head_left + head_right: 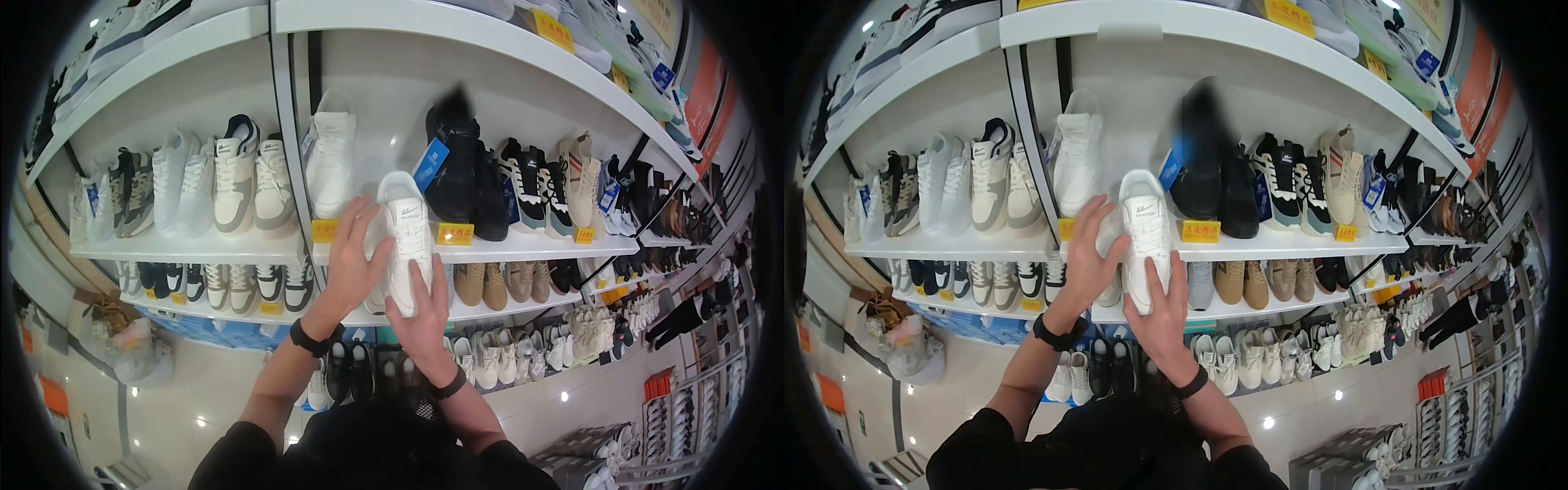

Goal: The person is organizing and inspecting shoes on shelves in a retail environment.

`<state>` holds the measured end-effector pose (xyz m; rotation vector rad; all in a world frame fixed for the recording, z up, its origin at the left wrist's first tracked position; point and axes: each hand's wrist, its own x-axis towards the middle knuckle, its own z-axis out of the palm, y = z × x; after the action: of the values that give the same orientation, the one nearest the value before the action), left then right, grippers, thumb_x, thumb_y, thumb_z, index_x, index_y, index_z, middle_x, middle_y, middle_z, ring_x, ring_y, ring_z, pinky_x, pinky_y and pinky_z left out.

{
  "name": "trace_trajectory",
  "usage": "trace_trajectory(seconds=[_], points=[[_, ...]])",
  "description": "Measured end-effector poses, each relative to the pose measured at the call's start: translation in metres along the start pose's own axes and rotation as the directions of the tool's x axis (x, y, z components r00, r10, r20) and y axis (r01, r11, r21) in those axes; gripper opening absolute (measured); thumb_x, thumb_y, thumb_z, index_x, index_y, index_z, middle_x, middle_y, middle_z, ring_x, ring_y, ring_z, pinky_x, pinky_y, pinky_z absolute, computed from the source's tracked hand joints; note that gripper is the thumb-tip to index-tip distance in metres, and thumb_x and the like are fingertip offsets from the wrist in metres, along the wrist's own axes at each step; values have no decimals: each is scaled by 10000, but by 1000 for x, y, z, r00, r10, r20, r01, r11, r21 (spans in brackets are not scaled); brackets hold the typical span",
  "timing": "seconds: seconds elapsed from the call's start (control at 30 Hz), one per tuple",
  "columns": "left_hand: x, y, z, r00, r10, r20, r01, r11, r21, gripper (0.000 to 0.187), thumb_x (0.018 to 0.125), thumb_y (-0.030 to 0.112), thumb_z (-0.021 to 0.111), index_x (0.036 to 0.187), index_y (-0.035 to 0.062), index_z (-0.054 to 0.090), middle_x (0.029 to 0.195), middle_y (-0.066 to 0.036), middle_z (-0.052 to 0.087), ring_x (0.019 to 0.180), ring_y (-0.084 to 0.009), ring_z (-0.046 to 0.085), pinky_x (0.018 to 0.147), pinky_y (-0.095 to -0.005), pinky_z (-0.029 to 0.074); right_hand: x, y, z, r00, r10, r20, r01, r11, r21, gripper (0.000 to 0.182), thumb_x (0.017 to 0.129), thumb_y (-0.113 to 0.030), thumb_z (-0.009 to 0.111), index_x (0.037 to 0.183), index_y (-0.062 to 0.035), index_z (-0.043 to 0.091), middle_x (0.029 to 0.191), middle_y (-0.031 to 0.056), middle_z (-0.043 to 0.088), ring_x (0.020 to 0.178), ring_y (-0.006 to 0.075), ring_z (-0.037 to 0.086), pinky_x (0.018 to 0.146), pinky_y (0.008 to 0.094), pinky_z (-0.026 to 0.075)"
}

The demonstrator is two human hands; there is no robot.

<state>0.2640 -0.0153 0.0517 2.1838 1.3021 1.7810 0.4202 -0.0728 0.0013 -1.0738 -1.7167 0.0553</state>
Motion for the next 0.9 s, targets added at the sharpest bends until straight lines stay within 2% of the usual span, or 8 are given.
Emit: trace_trajectory(seconds=[0.07, 0.1, 0.17, 0.23, 0.3, 0.37, 0.63, 0.9], points=[[0, -15, -5, 998, 58, -39, -51, 986, 158, 543, 856, 87, 740, 1346, -28, 536, 1488, -207, 441, 1387, -422, 426, 1126, -502, 375, 5, -8, 8, 1000, -2, 11, 3, 996, -92, 708, 762, -142, 791, 1418, -35, 547, 1502, 351, 366, 1369, 521, 403, 1115, 557, 372], [0, -25, -6, 998, 53, -37, -48, 988, 146, 543, 856, 87, 740, 1346, -28, 536, 1488, -207, 441, 1387, -422, 426, 1126, -502, 375, 8, -11, 12, 1000, -3, 21, 7, 985, -172, 708, 772, -156, 787, 1423, -29, 539, 1496, 356, 369, 1370, 515, 404, 1113, 558, 372], [5, -42, -5, 992, 105, -66, -79, 947, 311, 538, 847, 88, 744, 1336, -20, 546, 1493, -241, 417, 1410, -461, 377, 1125, -523, 370, 16, -7, 24, 1000, -27, 10, 28, 983, -184, 715, 776, -165, 782, 1430, -27, 530, 1489, 364, 371, 1366, 514, 407, 1111, 552, 376], [9, -54, -5, 992, 120, -42, -97, 929, 358, 565, 821, 85, 749, 1335, -31, 544, 1489, -267, 406, 1409, -481, 361, 1125, -550, 360, 30, -4, 34, 998, -56, -3, 55, 980, -192, 721, 780, -173, 777, 1437, -26, 520, 1482, 372, 374, 1363, 514, 410, 1108, 546, 380], [10, -61, -2, 991, 136, -21, -115, 906, 408, 591, 796, 81, 755, 1334, -42, 541, 1484, -293, 394, 1409, -501, 346, 1125, -578, 349, 46, -2, 42, 1000, -4, 7, 5, 992, -129, 720, 776, -174, 775, 1427, -3, 519, 1471, 379, 382, 1353, 517, 415, 1104, 531, 389], [7, -65, 1, 992, 121, 23, -118, 879, 462, 600, 796, 102, 750, 1339, -40, 540, 1510, -297, 363, 1424, -505, 321, 1137, -606, 320, 59, 3, 55, 1000, -2, -8, 1, 987, -160, 710, 774, -176, 774, 1413, 9, 528, 1460, 383, 392, 1340, 520, 428, 1094, 528, 400], [3, -72, 2, 995, 98, 23, -98, 894, 437, 563, 787, 68, 721, 1312, -52, 556, 1532, -291, 348, 1450, -480, 306, 1149, -618, 308, 99, 30, 90, 998, -42, -44, 31, 974, -222, 676, 777, -188, 770, 1381, 26, 554, 1419, 391, 435, 1291, 522, 477, 1057, 506, 446], [3, -73, 5, 997, 81, 4, -74, 899, 432, 519, 788, 7, 662, 1294, -47, 561, 1537, -278, 350, 1463, -468, 300, 1159, -619, 295, 116, 43, 108, 999, 19, -47, -30, 965, -262, 704, 765, -206, 781, 1402, -8, 554, 1457, 352, 435, 1317, 472, 476, 1078, 486, 436]])
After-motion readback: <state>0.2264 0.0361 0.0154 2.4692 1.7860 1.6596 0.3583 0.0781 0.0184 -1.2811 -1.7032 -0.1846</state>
